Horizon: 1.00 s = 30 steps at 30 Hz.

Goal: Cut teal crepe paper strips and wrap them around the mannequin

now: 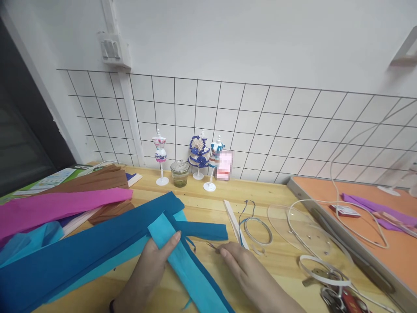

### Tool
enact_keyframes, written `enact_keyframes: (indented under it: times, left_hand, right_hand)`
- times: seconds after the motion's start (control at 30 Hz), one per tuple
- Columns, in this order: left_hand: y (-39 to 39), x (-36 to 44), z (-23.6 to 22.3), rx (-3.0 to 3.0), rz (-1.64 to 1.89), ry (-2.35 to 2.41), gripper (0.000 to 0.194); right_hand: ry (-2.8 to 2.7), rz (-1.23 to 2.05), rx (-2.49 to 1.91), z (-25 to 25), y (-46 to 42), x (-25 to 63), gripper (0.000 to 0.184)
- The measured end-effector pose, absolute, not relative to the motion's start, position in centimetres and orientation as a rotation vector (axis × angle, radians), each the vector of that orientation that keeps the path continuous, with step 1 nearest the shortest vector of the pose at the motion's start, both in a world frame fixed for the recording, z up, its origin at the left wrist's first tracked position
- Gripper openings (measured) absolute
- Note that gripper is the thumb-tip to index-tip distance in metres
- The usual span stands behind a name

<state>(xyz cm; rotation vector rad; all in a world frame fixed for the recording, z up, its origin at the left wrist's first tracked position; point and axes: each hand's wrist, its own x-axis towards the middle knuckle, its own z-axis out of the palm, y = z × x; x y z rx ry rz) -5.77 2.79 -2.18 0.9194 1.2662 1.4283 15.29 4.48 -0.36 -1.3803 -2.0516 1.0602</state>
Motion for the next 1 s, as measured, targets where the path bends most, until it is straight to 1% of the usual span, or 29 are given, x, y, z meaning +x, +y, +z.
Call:
enact_keyframes:
  times: [0.1, 0.27, 0.33, 0.4, 0.47, 0.67, 0.83, 1.0]
  left_hand:
    - [3.1, -5.7, -2.7, 0.905, 1.400, 1.207, 0.026]
    - [3.1, -5.5, -3.1, 0.924, 1.274, 1.007, 0.031]
    - [3.0, -5.5, -2.9, 0.946, 1.254, 0.975, 0.030]
    - [3.0, -5.5, -2.7, 0.994, 1.249, 1.004, 0.025]
    - [3.0, -5.5, -2.5, 1.036, 1.251, 1.062, 0.021]
    - [3.0, -5.2, -2.6, 1.158, 1.214, 1.268, 0.022]
    - [3.0, -4.9, -2.2, 1.207, 1.190, 1.235, 0.018]
    - [3.1, -5.1, -2.6, 1.184, 1.183, 1.334, 0.025]
  right_hand:
    - [-1.848, 1.160, -1.347, -0.5, 4.4, 15.0, 0.038]
    - [-1.742, 1.267, -1.205, -0.2, 4.7, 12.6, 0.041]
    - [-1.743, 1.354, -1.143, -0.4, 5.1, 11.8, 0.037]
    - [-1.778, 1.442, -1.109, -0.7, 5.5, 11.3, 0.028]
    - [-1.823, 1.484, -1.120, -1.0, 5.8, 11.3, 0.023]
    - [-1.959, 1.178, -1.209, -1.0, 6.5, 12.2, 0.024]
    - [-2.026, 0.986, -1.228, -0.6, 6.7, 12.5, 0.019]
    - [-2.019, 0.877, -1.220, -1.1, 7.2, 12.8, 0.016]
